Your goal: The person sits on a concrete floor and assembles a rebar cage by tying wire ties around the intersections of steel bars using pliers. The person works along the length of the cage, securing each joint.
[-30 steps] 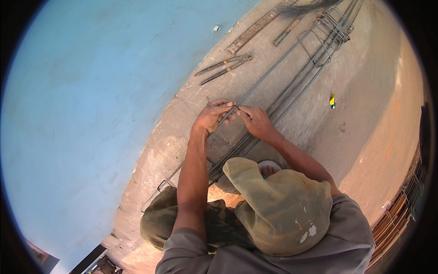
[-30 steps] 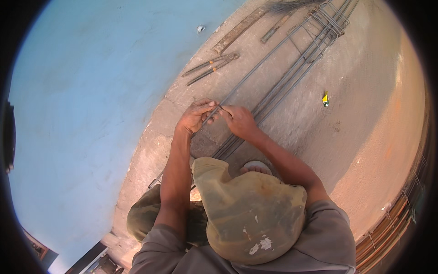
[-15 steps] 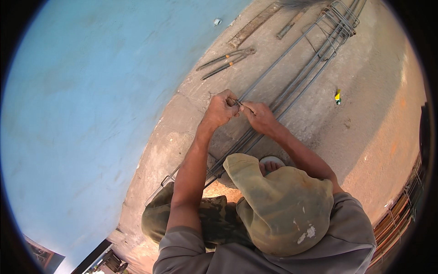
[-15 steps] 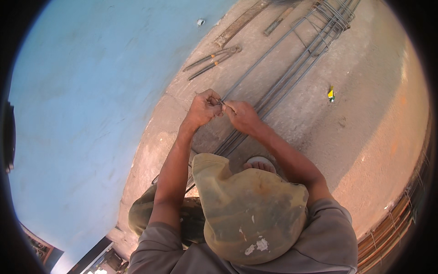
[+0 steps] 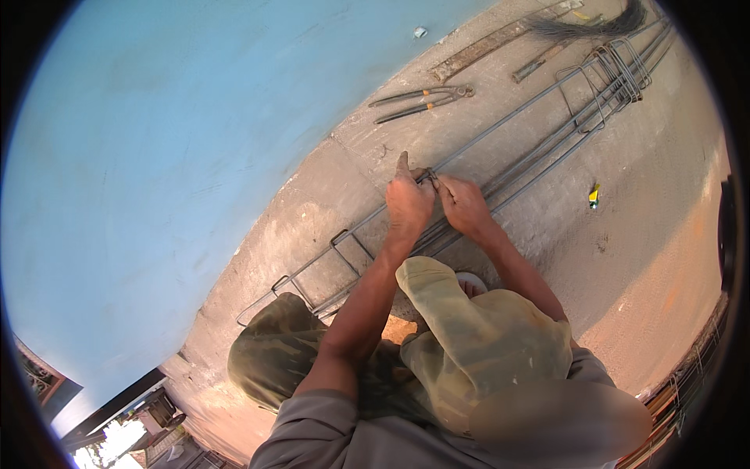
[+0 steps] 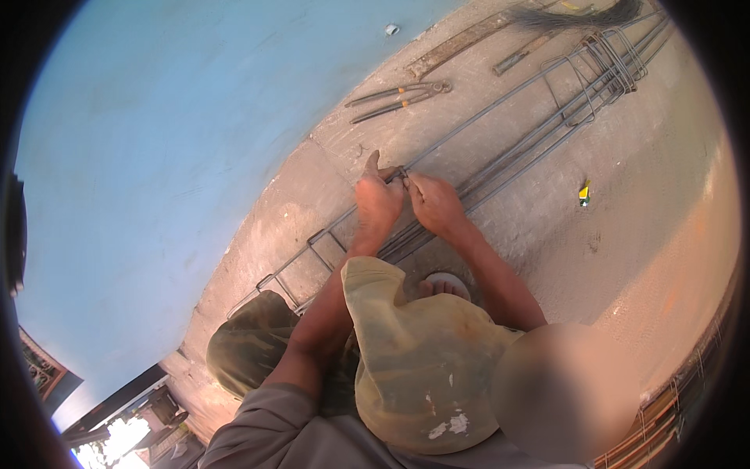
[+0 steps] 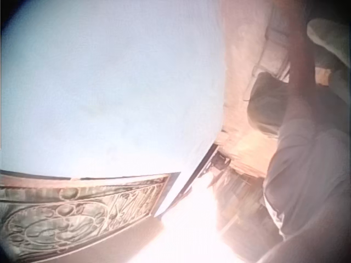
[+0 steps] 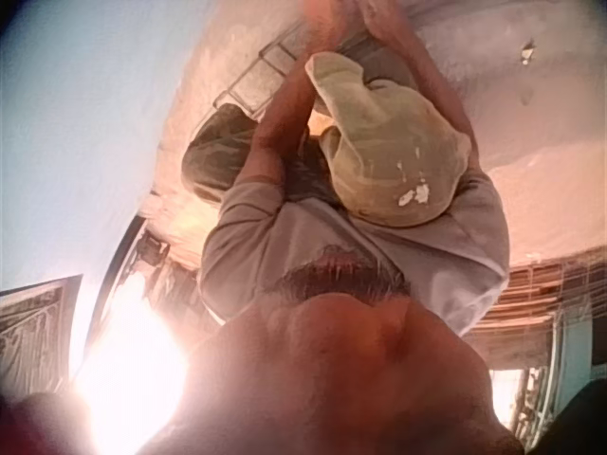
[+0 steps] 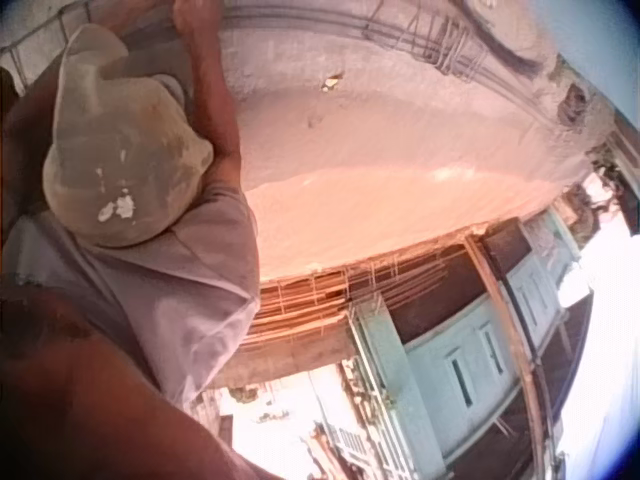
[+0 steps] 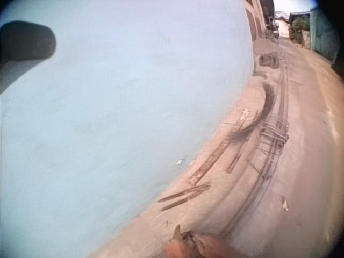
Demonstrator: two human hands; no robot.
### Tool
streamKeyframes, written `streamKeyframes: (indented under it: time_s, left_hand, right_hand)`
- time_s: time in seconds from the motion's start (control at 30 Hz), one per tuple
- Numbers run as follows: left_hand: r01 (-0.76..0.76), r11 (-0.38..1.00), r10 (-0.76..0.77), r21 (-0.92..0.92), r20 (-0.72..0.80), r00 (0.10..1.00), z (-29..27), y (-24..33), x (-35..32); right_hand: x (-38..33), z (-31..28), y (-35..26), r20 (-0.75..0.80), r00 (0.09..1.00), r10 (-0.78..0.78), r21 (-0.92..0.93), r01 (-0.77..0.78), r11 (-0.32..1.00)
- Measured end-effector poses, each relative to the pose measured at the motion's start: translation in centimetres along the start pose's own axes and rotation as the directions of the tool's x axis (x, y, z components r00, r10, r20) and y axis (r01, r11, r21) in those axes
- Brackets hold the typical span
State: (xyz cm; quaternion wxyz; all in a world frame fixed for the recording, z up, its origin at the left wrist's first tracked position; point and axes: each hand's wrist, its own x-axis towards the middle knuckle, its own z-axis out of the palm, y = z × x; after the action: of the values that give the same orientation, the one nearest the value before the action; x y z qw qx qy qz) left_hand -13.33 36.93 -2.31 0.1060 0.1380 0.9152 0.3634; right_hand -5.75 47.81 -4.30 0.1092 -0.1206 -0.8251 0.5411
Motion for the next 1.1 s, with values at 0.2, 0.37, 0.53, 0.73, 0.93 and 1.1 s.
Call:
streamKeyframes:
  time_s: [0.2, 0.37, 0.53, 0.73, 0.93, 1.1]
  left_hand:
    - [0.111, 0.927, -0.146, -0.358, -0.070, 0.987, -0.7, -0.5, 0.7]
    - [0.032, 0.935, -0.073, -0.353, -0.104, 0.992, -0.6, 1.0, 0.5]
    - [-0.175, 0.937, 0.097, -0.301, -0.259, 0.961, 1.8, -1.6, -0.1]
    - [0.029, 0.927, -0.076, -0.375, -0.113, 0.991, -0.2, -0.9, -0.4]
    - [-0.012, 0.917, -0.034, -0.399, -0.107, 0.994, -0.3, -1.0, -0.7]
    - [-0.059, 0.930, -0.011, -0.363, -0.188, 0.982, 0.6, -1.3, 0.0]
  right_hand:
    - [0.0, 0.2, -0.9, 0.011, 0.998, 0.061, 0.000, -0.061, 0.998]
    - [0.1, 0.2, -0.5, 0.006, 1.000, -0.014, -0.078, 0.014, 0.997]
    - [0.1, -0.1, -1.0, -0.010, 1.000, -0.024, -0.159, 0.022, 0.987]
    - [2.2, -4.8, -3.9, 0.335, 0.942, -0.021, -0.534, 0.208, 0.819]
    - [10.0, -4.3, -9.8, 0.747, 0.663, -0.049, -0.580, 0.685, 0.441]
    - [15.7, -1.4, -6.2, 0.821, 0.569, -0.034, -0.521, 0.773, 0.362]
